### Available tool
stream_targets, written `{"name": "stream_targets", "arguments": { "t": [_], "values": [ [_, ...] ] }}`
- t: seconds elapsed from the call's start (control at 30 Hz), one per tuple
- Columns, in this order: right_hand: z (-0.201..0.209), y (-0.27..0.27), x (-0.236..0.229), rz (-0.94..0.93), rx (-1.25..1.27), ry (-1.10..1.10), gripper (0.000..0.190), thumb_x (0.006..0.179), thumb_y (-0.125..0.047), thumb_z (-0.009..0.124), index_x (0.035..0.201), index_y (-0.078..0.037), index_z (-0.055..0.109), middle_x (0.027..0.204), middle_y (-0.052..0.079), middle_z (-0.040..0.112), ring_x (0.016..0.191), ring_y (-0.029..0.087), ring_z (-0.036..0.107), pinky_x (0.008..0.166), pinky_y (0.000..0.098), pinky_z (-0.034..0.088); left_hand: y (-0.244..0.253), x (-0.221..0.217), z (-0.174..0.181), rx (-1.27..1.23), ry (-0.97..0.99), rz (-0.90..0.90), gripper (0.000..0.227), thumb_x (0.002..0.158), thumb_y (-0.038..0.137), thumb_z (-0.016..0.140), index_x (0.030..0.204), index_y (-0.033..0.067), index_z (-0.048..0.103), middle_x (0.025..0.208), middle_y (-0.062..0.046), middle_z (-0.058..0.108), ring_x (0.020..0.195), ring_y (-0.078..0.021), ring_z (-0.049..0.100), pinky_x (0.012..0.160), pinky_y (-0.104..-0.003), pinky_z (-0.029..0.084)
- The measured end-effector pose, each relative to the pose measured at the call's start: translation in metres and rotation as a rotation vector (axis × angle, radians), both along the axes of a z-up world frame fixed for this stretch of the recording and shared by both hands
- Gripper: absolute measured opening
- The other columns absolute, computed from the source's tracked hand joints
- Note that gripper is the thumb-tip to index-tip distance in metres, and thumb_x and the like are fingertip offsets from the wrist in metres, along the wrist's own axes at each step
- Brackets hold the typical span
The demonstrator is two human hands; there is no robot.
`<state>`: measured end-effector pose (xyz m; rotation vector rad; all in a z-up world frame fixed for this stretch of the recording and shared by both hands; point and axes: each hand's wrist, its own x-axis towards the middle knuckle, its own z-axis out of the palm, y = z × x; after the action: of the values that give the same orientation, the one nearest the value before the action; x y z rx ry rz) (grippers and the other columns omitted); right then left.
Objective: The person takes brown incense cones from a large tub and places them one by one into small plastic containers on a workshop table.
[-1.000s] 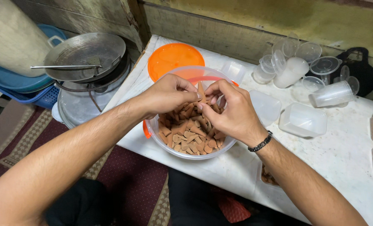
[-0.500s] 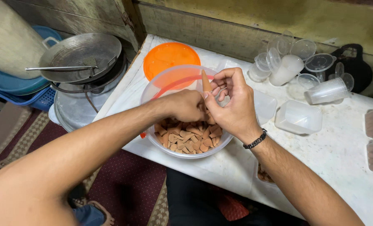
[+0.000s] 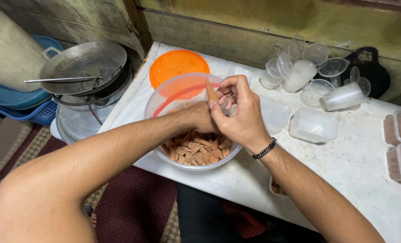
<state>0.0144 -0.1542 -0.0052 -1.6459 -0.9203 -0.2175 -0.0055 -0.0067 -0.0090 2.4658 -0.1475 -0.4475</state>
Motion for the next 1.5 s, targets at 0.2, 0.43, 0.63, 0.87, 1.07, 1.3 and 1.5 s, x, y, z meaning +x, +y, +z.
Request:
{"name": "stream_targets", "arguments": {
  "t": [0.2,0.43,0.63,0.87,1.07,1.3,1.5],
  "values": [
    [-0.003,0.001,0.001,0.010,0.023,0.016,0.039,0.082,0.002,0.075,0.113,-0.001,0.052,0.087,0.014,0.069,0.074,0.017,0.065,0.061,0.0237,0.052,-0.003,-0.007,0.010,0.046,0.067,0.183,0.039,0.070,0.033,0.075,0.100,0.0083,0.076,0.091,-0.010,0.075,0.099,-0.0313,0.074,0.083,-0.044,0.060],
    [-0.009,-0.005,0.009,0.066,0.219,0.122,0.037,0.082,0.007,0.074,0.116,0.000,0.061,0.093,0.011,0.068,0.081,0.013,0.063,0.065,0.0189,0.052,0.019,-0.022,0.011,0.084,0.083,0.319,0.032,0.063,0.028,0.083,0.093,0.0173,0.078,0.089,0.002,0.073,0.094,-0.0221,0.075,0.079,-0.036,0.059],
    [-0.008,-0.072,0.004,0.105,0.340,0.342,0.027,0.084,0.008,0.073,0.110,0.006,0.065,0.100,0.014,0.068,0.090,0.016,0.068,0.073,0.0209,0.060,0.004,-0.059,0.068,-0.208,-0.132,0.411,0.030,0.073,0.022,0.081,0.101,0.0128,0.073,0.069,-0.004,0.062,0.057,-0.0128,0.058,0.052,-0.026,0.048],
    [-0.019,-0.182,-0.031,-0.131,0.069,0.274,0.019,0.094,0.005,0.067,0.112,0.008,0.064,0.100,0.014,0.067,0.090,0.017,0.064,0.077,0.0224,0.052,-0.075,-0.105,0.073,-0.797,-0.262,0.122,0.021,0.084,0.003,0.077,0.094,0.0107,0.060,0.104,-0.007,0.077,0.061,0.0034,0.046,0.052,-0.012,0.040],
    [-0.061,-0.226,-0.052,-0.221,-0.140,0.273,0.022,0.091,0.009,0.067,0.111,0.003,0.072,0.100,0.013,0.067,0.087,0.016,0.063,0.073,0.0226,0.050,-0.129,-0.094,-0.019,-1.030,-0.177,0.080,0.024,0.083,0.007,0.081,0.098,0.0071,0.063,0.107,-0.010,0.078,0.068,-0.0007,0.054,0.057,-0.013,0.041],
    [-0.079,-0.231,-0.077,-0.209,-0.452,0.107,0.027,0.075,0.006,0.076,0.100,-0.004,0.075,0.083,0.006,0.072,0.074,0.018,0.070,0.062,0.0288,0.057,-0.145,-0.064,-0.130,-0.917,-0.439,0.252,0.028,0.081,0.012,0.085,0.099,0.0079,0.065,0.102,-0.008,0.079,0.085,-0.0120,0.069,0.076,-0.021,0.049],
    [-0.059,-0.210,-0.083,-0.071,-0.570,0.158,0.013,0.081,0.004,0.072,0.092,-0.002,0.071,0.084,0.012,0.072,0.080,0.027,0.074,0.066,0.0351,0.062,-0.143,-0.069,-0.130,-0.894,-0.526,0.200,0.023,0.082,0.010,0.084,0.096,0.0081,0.065,0.099,-0.007,0.079,0.084,-0.0127,0.067,0.078,-0.023,0.049]
  ]
}}
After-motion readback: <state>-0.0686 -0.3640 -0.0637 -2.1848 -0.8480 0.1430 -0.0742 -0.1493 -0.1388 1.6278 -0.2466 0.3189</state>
